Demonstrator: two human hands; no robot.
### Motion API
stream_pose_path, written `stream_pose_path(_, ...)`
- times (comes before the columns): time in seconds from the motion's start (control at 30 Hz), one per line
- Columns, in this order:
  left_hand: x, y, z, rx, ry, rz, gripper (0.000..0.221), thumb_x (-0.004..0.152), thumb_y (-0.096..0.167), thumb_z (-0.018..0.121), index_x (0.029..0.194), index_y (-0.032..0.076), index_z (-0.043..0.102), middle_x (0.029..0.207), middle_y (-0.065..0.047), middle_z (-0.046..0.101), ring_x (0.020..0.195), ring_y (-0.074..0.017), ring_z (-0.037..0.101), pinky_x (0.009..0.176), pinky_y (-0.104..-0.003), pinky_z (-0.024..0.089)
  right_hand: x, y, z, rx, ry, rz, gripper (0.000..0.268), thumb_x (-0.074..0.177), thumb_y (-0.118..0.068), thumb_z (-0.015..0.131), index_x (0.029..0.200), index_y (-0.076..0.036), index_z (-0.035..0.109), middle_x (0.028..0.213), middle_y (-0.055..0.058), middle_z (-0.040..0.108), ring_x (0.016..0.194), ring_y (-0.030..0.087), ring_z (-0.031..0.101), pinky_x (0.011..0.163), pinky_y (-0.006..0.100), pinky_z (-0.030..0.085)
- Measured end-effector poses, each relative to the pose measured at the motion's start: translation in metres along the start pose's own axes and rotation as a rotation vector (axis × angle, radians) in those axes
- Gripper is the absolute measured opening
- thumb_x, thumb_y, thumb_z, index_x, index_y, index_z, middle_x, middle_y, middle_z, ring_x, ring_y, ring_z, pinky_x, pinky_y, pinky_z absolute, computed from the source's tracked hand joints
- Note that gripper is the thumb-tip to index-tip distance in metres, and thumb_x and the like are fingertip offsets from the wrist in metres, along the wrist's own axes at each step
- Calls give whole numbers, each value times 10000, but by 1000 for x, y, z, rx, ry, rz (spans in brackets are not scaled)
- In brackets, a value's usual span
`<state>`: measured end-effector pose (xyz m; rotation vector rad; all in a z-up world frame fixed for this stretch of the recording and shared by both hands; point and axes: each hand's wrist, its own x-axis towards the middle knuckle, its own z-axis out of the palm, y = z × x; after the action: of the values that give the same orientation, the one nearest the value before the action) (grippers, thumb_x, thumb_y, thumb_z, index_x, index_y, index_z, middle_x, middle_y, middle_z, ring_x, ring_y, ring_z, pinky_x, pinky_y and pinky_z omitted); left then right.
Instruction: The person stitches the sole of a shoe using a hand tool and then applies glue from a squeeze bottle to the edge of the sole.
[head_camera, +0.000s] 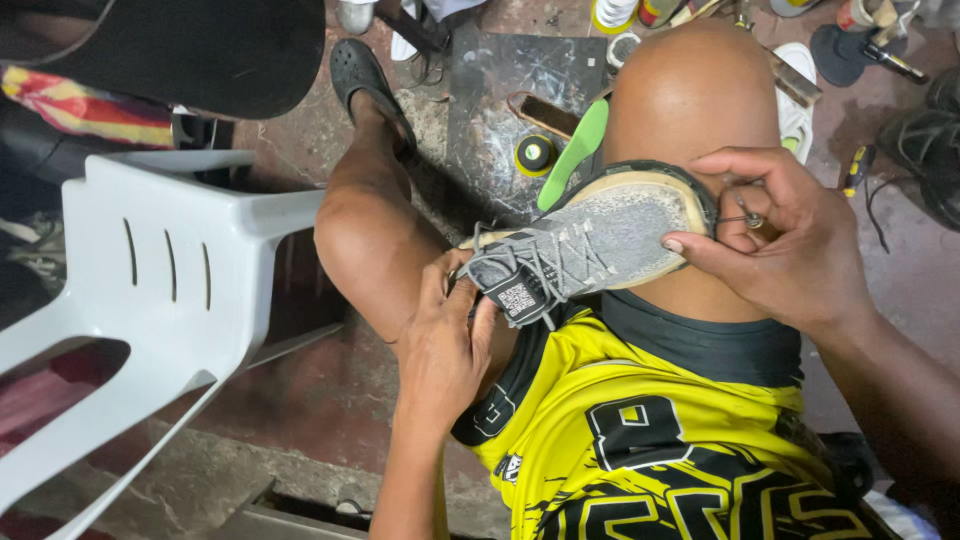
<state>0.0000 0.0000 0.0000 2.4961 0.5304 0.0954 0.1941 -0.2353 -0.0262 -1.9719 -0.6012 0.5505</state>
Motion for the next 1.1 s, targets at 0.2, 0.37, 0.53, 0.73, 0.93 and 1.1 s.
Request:
stream_pose_path(0.2, -7, 10, -4, 7, 123, -452, 206, 911, 235, 742, 1068, 120, 808, 1016, -106, 724, 849, -261, 716, 754, -378, 579, -8, 1, 1, 48, 24, 5, 605, 822, -43, 838, 1349, -20, 542, 625, -70, 411, 583, 4, 382, 568, 163, 311)
stream_pose_path(0.37, 0, 1, -3, -178, -70, -68, 184, 907, 42, 633, 1053, -51, 695, 1034, -235, 707, 922, -436, 702, 810, -451, 552, -6, -1, 1, 77, 9, -1, 608, 819, -53, 840, 1347, -22, 540, 634, -67, 409, 594, 7, 380, 561, 170, 310)
stream_pose_path(0.53, 6, -17, 13, -250, -362, -207, 177, 857, 47, 575, 946, -59, 685, 956, -257, 725, 915, -409, 714, 808, -429, 553, -4, -2, 1, 91, -17, -44, 621, 803, -69, 847, 1341, -40, 540, 633, -76, 412, 602, 0, 397, 567, 169, 338)
stream_pose_path(0.73, 7, -14, 12, -447, -303, -275, 187, 833, 45, 571, 965, -37, 676, 874, -173, 750, 798, -305, 732, 748, -369, 557, -3, -11, 0, 35, -37, 13, 686, 791, -130, 867, 1390, -112, 534, 613, -31, 436, 560, 60, 412, 549, 231, 369)
stream_pose_path(0.93, 7, -19, 15, -476, -255, -82, 161, 868, 49, 573, 952, -26, 689, 891, -154, 739, 846, -257, 727, 774, -366, 547, -1, -25, -37, -430, -509, 369, 1145, 758, -461, 813, 1650, -300, 113, 702, -5, 599, 539, 163, 599, 576, 351, 518)
stream_pose_path(1.1, 4, -21, 24, -405, -210, -189, 137, 912, 88, 609, 864, -32, 654, 758, -112, 694, 708, -218, 671, 692, -340, 528, -9, -18, -70, -828, -796, 420, 1127, 810, -638, 671, 1648, -415, -48, 883, -37, 714, 743, 161, 697, 712, 362, 598)
